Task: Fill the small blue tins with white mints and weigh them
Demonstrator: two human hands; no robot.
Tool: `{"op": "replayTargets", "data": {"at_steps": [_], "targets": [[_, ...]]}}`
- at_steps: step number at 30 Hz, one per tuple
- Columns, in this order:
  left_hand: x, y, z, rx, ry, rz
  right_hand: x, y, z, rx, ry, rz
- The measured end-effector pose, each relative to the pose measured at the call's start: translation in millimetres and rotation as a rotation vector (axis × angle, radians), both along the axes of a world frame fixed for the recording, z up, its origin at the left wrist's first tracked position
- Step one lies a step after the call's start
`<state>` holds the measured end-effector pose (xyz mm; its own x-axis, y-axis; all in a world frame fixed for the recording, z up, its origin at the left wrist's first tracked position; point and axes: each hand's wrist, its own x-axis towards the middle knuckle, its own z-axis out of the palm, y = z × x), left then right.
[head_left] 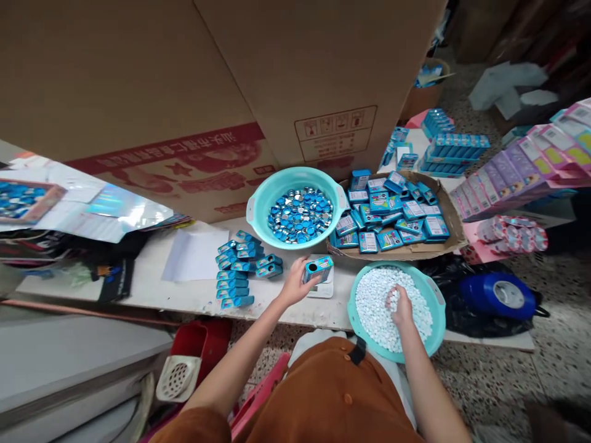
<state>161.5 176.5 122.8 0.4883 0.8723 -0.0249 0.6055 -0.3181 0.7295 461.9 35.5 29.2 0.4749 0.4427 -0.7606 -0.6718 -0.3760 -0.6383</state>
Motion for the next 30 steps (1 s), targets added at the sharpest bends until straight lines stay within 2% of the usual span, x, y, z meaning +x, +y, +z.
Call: {"op": "replayTargets", "data": {"at_steps": [5, 8, 13, 16, 18, 21, 26, 30], "targets": [[33, -26, -9.6, -0.275, -0.114, -0.039, 3, -6, 14.7, 0.14, 0.136, 0.03], [63, -49, -17.5, -0.382, -0.166, -0.104, 1, -11, 27.9, 0.235, 0.23, -0.051], [108, -78, -29.0, -0.318, -0.144, -0.207, 3, -9, 63.2, 0.371, 0.334, -0.296], [128, -89, -34.5, -0.263, -0.069, -0.286, 2, -3, 84.3, 0.438, 0.284, -0.41], [138, -94, -37.0, -0.249, -0.05, -0.336, -3, 0, 94.0, 0.459, 0.229, -0.435], [147, -101, -38.5, -0.233, -0.088, -0.377, -14, 2, 100.5, 0.445, 0.11, -0.409], [153, -106, -35.1, -0.242, -0.101, -0.419, -29, -2, 98.5, 0.399, -0.018, -0.333], [156, -106, -31.0, -0.319, -0.053, -0.367, -31, -3, 97.6, 0.386, -0.013, -0.341]]}}
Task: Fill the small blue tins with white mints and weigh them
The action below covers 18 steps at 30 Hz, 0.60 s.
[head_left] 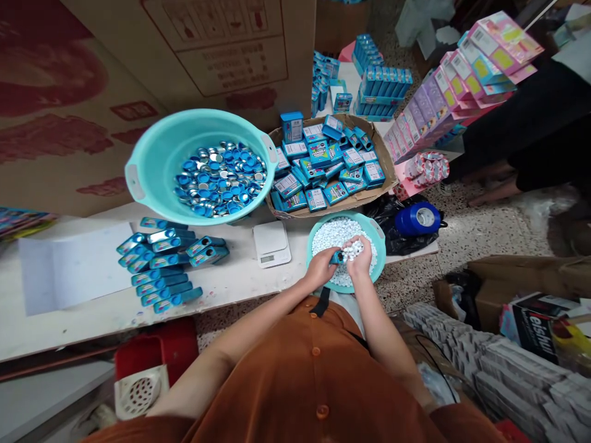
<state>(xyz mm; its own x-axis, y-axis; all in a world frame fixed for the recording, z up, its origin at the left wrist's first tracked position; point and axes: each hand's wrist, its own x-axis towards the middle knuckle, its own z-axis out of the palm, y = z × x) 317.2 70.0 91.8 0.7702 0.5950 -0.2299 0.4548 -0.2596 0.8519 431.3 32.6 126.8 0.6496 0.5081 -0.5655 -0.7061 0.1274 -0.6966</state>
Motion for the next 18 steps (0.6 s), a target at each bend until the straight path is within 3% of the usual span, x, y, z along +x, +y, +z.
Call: {"op": "replayTargets", "data": {"at_steps": [7, 18], "targets": [[2.9, 5.1, 3.5, -0.003, 0.014, 0.017, -2.7, 8.7, 1.8, -0.08, -0.01, 0.012], [7.6, 8.2, 0.5, -0.03, 0.025, 0.028, -3.7, 10.4, -3.4, -0.086, -0.22, 0.0]]}}
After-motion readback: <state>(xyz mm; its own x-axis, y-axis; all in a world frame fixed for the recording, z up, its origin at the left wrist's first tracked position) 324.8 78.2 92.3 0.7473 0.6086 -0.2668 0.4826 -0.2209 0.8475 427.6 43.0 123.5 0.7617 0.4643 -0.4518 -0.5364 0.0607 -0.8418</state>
